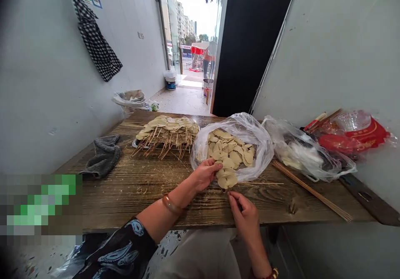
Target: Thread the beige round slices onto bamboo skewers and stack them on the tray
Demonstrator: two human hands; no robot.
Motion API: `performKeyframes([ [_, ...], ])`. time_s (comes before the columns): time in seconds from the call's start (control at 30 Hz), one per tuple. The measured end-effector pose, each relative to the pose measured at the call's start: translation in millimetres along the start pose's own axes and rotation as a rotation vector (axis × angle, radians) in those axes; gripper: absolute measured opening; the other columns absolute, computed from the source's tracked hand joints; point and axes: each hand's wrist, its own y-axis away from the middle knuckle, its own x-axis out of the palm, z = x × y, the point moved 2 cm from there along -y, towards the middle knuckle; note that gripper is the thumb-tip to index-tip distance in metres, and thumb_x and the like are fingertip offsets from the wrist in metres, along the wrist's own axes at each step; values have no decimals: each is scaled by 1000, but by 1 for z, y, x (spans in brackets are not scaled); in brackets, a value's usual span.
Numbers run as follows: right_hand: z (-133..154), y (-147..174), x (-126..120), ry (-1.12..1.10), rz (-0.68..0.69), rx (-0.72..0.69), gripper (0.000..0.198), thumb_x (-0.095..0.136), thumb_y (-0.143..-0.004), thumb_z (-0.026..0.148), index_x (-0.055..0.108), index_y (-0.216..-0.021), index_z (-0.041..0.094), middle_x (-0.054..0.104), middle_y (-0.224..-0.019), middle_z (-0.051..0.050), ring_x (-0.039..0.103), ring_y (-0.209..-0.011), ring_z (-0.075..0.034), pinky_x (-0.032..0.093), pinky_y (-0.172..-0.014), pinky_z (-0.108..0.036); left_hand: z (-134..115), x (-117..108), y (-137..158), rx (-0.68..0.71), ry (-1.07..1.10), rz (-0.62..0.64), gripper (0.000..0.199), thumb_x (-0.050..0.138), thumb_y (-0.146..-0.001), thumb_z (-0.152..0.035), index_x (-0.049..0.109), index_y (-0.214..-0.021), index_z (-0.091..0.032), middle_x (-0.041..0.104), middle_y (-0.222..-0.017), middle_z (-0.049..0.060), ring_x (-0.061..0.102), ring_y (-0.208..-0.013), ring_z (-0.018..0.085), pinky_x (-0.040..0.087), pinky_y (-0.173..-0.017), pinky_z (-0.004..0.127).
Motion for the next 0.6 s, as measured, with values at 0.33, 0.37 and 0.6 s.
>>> performKeyframes([
  [0.33, -10, -13, -15, 154, 21, -111, 34, 56, -81, 50, 74, -84, 21, 75, -88, -8, 72, -76, -25, 58, -66, -31, -2, -12, -6, 84, 41, -12, 44, 79, -55, -40, 65, -89, -14, 67, -77, 6, 60, -58, 13, 48, -54, 24],
  [0.37, -8, -19, -20, 180, 2, -125, 34, 56, -80, 50, 74, -84, 22, 75, -88, -7, 72, -76, -25, 58, -67, -31, -3, -13, -5, 76, 38, -7, 46, 78, -57, -41, 64, -90, -14, 67, -78, 5, 60, -56, 12, 49, -54, 24],
  [0.6, 58, -76, -36, 295, 63, -112, 34, 55, -79, 48, 74, -89, 21, 75, -83, -5, 69, -71, -21, 53, -60, -25, 0, -10, -1, -9, -38, 67, 58, 77, -60, -39, 51, -105, -14, 68, -83, 7, 65, -57, 13, 47, -53, 22],
])
